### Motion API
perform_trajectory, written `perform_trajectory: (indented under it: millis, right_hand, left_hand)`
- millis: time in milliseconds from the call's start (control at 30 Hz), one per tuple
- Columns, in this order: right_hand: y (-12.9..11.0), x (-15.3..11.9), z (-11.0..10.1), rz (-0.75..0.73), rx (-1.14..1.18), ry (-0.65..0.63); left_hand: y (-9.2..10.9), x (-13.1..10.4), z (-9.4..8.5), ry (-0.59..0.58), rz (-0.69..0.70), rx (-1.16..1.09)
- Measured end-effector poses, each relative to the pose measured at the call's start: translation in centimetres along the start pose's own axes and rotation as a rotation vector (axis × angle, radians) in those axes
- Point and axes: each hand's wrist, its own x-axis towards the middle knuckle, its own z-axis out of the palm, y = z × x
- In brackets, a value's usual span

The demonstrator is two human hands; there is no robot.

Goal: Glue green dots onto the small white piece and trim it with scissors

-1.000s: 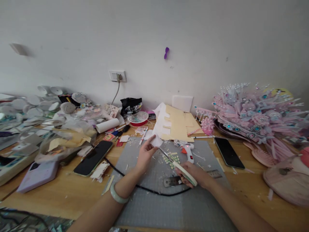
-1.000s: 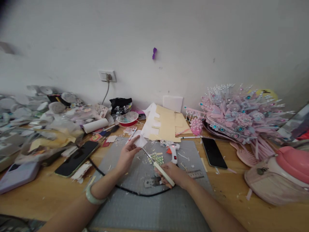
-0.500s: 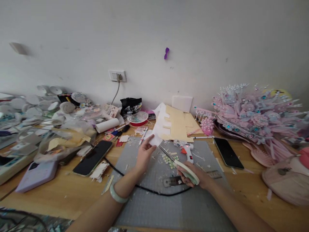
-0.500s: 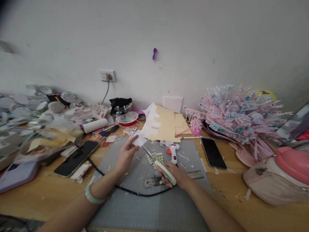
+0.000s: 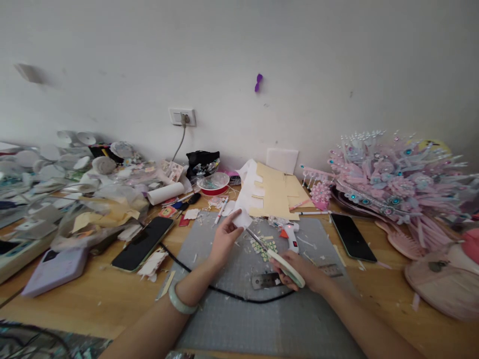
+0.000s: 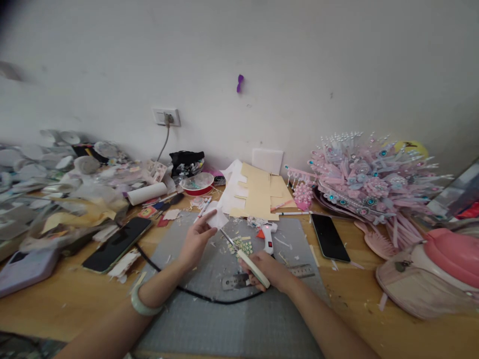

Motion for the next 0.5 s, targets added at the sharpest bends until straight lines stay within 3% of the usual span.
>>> perform_trajectory:
  millis: [500]
  right_hand:
    - [0.53, 0.17, -0.21, -0.007, 0.003, 0.035]
  left_hand:
    - [-0.04, 0.12, -0.05, 0.04, -0.009, 0.008]
